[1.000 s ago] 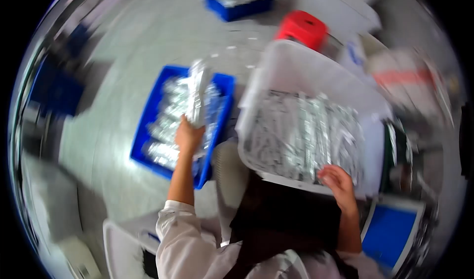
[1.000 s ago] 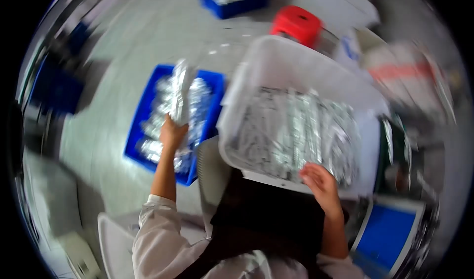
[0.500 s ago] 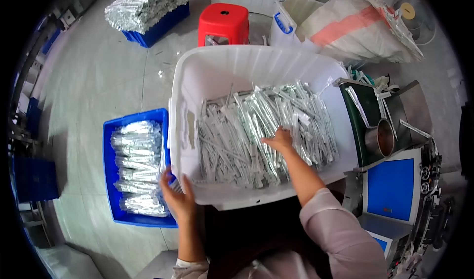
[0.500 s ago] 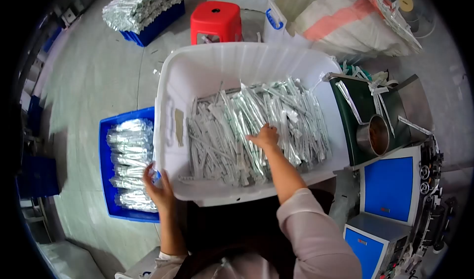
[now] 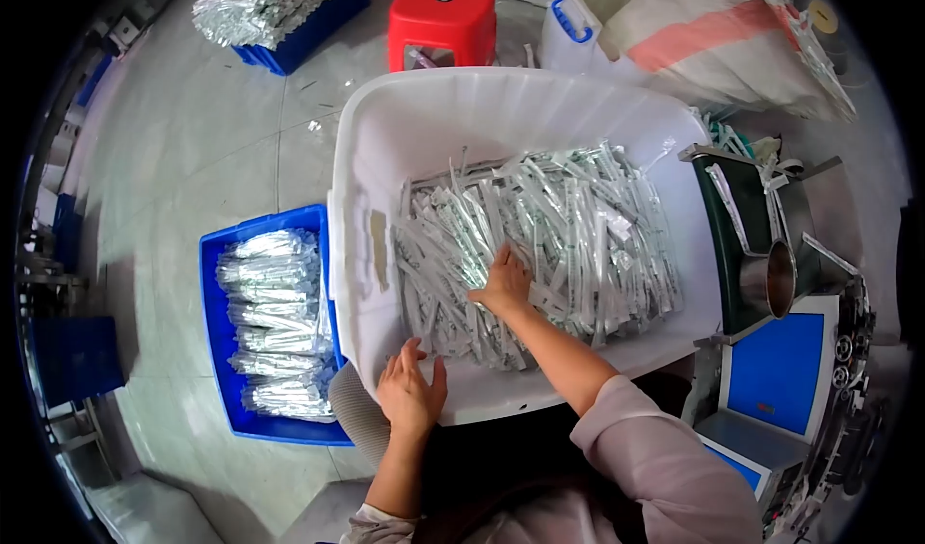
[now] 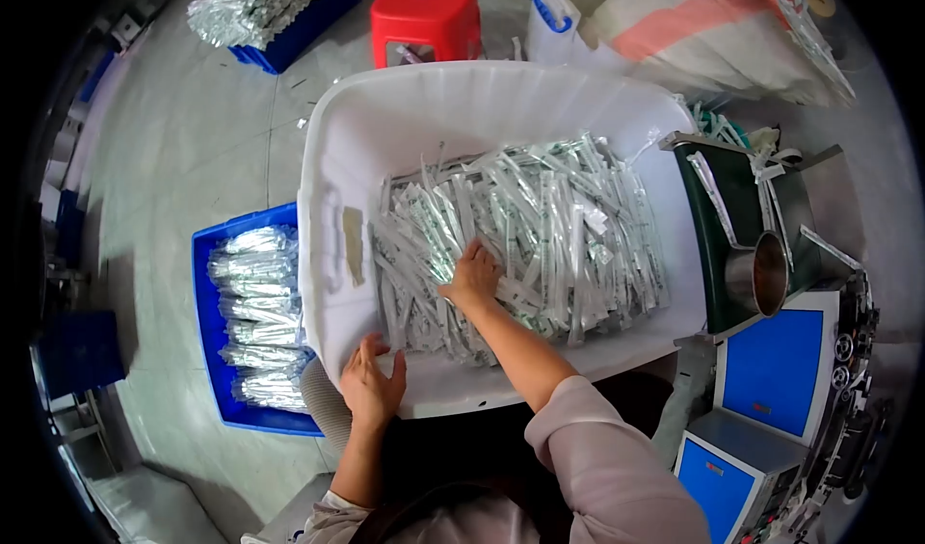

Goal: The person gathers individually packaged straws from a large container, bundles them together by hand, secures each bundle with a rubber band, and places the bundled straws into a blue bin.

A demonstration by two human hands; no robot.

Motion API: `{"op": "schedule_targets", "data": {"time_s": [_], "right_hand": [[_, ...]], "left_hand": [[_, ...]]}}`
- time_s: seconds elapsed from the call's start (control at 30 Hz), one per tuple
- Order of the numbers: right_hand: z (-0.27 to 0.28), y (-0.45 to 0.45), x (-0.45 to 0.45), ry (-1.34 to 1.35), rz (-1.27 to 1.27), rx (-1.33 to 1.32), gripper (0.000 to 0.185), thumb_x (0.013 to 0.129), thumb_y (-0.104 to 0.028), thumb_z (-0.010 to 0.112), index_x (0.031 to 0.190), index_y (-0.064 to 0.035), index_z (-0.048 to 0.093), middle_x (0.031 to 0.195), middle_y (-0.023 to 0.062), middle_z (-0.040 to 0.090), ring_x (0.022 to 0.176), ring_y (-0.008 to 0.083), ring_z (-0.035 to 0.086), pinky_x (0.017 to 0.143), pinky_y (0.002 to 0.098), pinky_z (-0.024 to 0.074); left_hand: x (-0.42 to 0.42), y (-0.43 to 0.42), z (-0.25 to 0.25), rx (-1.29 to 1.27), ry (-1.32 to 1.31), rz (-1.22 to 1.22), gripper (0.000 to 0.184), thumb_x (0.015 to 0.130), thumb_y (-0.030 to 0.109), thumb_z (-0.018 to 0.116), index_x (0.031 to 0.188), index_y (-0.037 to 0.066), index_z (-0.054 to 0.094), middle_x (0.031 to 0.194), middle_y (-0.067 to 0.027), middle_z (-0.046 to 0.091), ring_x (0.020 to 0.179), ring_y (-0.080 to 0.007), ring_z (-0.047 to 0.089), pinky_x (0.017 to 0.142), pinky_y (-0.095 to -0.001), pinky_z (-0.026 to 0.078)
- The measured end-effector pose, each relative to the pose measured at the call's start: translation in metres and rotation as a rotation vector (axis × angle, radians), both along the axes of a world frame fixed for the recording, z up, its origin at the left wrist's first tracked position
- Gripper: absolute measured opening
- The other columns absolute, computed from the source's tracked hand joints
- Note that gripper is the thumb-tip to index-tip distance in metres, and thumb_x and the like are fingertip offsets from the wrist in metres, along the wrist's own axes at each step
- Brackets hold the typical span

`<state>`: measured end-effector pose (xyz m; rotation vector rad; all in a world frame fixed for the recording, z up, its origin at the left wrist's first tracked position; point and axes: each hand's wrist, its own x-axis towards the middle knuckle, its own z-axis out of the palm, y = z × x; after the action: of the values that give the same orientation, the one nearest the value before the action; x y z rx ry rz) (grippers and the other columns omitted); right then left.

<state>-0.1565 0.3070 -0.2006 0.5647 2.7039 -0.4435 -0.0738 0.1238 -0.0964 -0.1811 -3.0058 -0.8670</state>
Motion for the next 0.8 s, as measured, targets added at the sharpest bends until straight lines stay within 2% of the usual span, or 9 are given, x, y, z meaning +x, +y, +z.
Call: {"op": "schedule_targets", "data": {"time_s": [0.17, 0.27, 0.33, 0.4, 0.47, 0.53, 0.63, 0.7, 0.8], "right_hand": [[0.002, -0.02, 0.004, -0.151, 0.099, 0.102, 0.102, 0.057, -0.028, 0.076, 0.131, 0.0026, 0.013, 0.117, 0.0221, 0.041, 0.11, 0.0316, 0.043, 0.088, 0.0412, 0.038], [-0.008, -0.014, 0.006, -0.042, 0.209, 0.217, 0.083, 0.069, -0.015, 0.065, 0.133, 0.001, 0.015, 0.104, 0.0216, 0.051, 0.095, 0.03, 0.055, 0.076, 0.0455, 0.0444], [0.003, 0.0, -0.002, -0.14, 0.108, 0.079, 0.093, 0.058, -0.023, 0.076, 0.129, -0.0028, 0.019, 0.103, 0.0215, 0.051, 0.095, 0.0326, 0.054, 0.081, 0.0411, 0.0446], [0.028, 0.018, -0.002, -0.096, 0.097, 0.054, 0.083, 0.058, -0.02, 0.074, 0.125, -0.0035, 0.027, 0.102, 0.0214, 0.053, 0.093, 0.034, 0.055, 0.079, 0.0393, 0.0458], [0.06, 0.04, -0.003, -0.161, 0.009, -0.144, 0.072, 0.059, -0.018, 0.072, 0.118, 0.0032, 0.038, 0.103, 0.0208, 0.055, 0.095, 0.0311, 0.055, 0.081, 0.0352, 0.045], [0.053, 0.075, -0.003, -0.076, -0.075, -0.446, 0.079, 0.051, -0.021, 0.076, 0.116, 0.0047, 0.04, 0.108, 0.0216, 0.052, 0.1, 0.0315, 0.052, 0.084, 0.0331, 0.0428], [0.068, 0.107, -0.001, 0.009, -0.167, -0.597, 0.072, 0.052, -0.019, 0.075, 0.112, 0.0042, 0.045, 0.104, 0.0179, 0.054, 0.096, 0.027, 0.053, 0.08, 0.0313, 0.043], [0.061, 0.134, 0.0, 0.052, -0.256, -0.78, 0.061, 0.057, -0.011, 0.073, 0.112, 0.0001, 0.048, 0.102, 0.0122, 0.057, 0.093, 0.0208, 0.055, 0.079, 0.0292, 0.0433], [0.12, 0.137, 0.022, 0.228, -0.183, -1.051, 0.072, 0.055, -0.014, 0.076, 0.116, 0.003, 0.042, 0.109, 0.0168, 0.052, 0.097, 0.0247, 0.053, 0.083, 0.0312, 0.041]], "left_hand": [[0.001, 0.0, -0.002, -0.02, -0.018, -0.013, 0.028, 0.068, 0.016, 0.065, 0.092, 0.006, 0.053, 0.073, -0.0058, 0.061, 0.068, -0.0229, 0.06, 0.06, -0.0329, 0.046], [0.002, -0.002, -0.006, -0.03, -0.019, -0.007, 0.027, 0.069, 0.018, 0.064, 0.091, 0.007, 0.053, 0.073, -0.0056, 0.061, 0.069, -0.023, 0.06, 0.061, -0.0334, 0.046], [0.004, -0.004, -0.009, -0.07, -0.064, -0.039, 0.026, 0.072, 0.021, 0.061, 0.091, 0.006, 0.053, 0.075, -0.007, 0.062, 0.07, -0.0252, 0.059, 0.063, -0.0356, 0.046], [0.004, -0.004, -0.008, -0.062, -0.089, -0.032, 0.028, 0.072, 0.023, 0.061, 0.092, 0.006, 0.053, 0.076, -0.0063, 0.062, 0.071, -0.0253, 0.059, 0.063, -0.0368, 0.046], [0.002, -0.005, -0.004, -0.014, -0.189, -0.045, 0.028, 0.072, 0.024, 0.061, 0.092, 0.006, 0.053, 0.076, -0.0062, 0.062, 0.073, -0.0257, 0.059, 0.063, -0.0377, 0.046], [-0.002, -0.005, -0.006, 0.019, -0.216, -0.058, 0.028, 0.072, 0.023, 0.063, 0.093, 0.006, 0.055, 0.077, -0.0069, 0.063, 0.073, -0.0239, 0.061, 0.063, -0.0344, 0.047], [-0.016, 0.011, -0.022, 0.712, -0.469, 0.011, 0.035, 0.073, 0.017, 0.068, 0.1, 0.0, 0.053, 0.08, -0.0104, 0.064, 0.077, -0.0135, 0.06, 0.068, -0.0244, 0.047], [-0.023, 0.037, -0.026, 0.786, -0.474, -0.036, 0.038, 0.073, 0.017, 0.069, 0.102, -0.001, 0.051, 0.084, -0.0113, 0.063, 0.077, -0.0143, 0.06, 0.068, -0.0256, 0.047], [-0.034, 0.09, -0.013, 0.942, -0.329, -0.101, 0.054, 0.067, 0.022, 0.075, 0.104, -0.005, 0.047, 0.097, -0.0174, 0.059, 0.086, -0.0204, 0.059, 0.072, -0.03, 0.049]]}}
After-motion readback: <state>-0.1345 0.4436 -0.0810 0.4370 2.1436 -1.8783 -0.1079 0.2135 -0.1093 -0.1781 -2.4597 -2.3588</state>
